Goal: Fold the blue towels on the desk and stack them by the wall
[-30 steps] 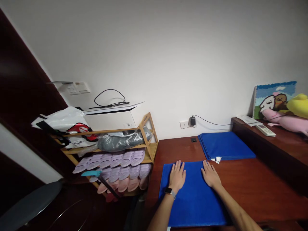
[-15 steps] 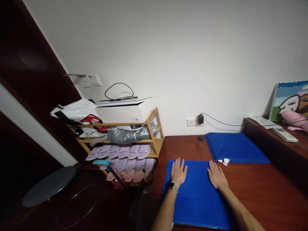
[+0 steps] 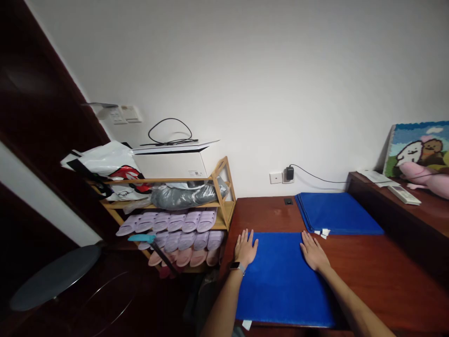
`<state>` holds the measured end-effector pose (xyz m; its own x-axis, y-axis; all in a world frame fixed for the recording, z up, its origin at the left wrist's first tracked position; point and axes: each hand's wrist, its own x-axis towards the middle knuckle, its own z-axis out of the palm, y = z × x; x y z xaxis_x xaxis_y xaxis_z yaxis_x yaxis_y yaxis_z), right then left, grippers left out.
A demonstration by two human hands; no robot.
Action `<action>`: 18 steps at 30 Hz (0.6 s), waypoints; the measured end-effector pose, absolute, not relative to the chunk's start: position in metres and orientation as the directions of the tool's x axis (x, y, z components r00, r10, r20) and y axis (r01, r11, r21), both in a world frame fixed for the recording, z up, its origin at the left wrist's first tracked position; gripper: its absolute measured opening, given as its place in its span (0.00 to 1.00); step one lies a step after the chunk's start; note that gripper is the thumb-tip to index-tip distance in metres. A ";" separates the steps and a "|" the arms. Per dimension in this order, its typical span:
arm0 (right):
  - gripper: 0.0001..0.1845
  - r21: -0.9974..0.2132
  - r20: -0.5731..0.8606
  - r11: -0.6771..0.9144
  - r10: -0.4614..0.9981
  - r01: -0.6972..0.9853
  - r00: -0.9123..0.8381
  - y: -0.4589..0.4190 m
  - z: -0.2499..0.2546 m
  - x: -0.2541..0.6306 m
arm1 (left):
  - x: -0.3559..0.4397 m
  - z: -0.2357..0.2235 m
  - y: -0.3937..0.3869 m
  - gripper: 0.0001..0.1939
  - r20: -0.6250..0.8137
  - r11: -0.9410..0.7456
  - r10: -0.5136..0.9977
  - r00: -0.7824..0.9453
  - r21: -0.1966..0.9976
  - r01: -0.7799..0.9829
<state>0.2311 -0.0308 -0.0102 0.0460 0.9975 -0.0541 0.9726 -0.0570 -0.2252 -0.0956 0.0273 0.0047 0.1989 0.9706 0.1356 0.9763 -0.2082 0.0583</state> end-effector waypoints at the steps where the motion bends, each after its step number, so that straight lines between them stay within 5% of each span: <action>1: 0.39 -0.227 -0.056 -0.056 0.997 0.972 0.045 -0.031 -0.010 0.231 | -0.097 0.007 0.028 0.34 0.131 -0.208 0.971 0.201 0.048 0.977; 6: 0.39 -0.240 -0.051 -0.066 0.997 0.969 0.055 -0.030 -0.009 0.229 | -0.070 0.022 0.022 0.33 0.197 -0.275 0.945 0.261 0.048 0.960; 12: 0.37 -0.228 -0.035 -0.026 0.999 0.973 0.019 -0.030 -0.013 0.234 | 0.060 0.019 -0.012 0.33 0.217 -0.617 0.784 0.582 0.169 0.769; 18: 0.37 -0.185 -0.039 0.000 0.999 0.983 -0.007 -0.031 -0.016 0.236 | 0.087 -0.001 -0.019 0.36 0.122 -0.598 0.799 0.589 0.270 0.755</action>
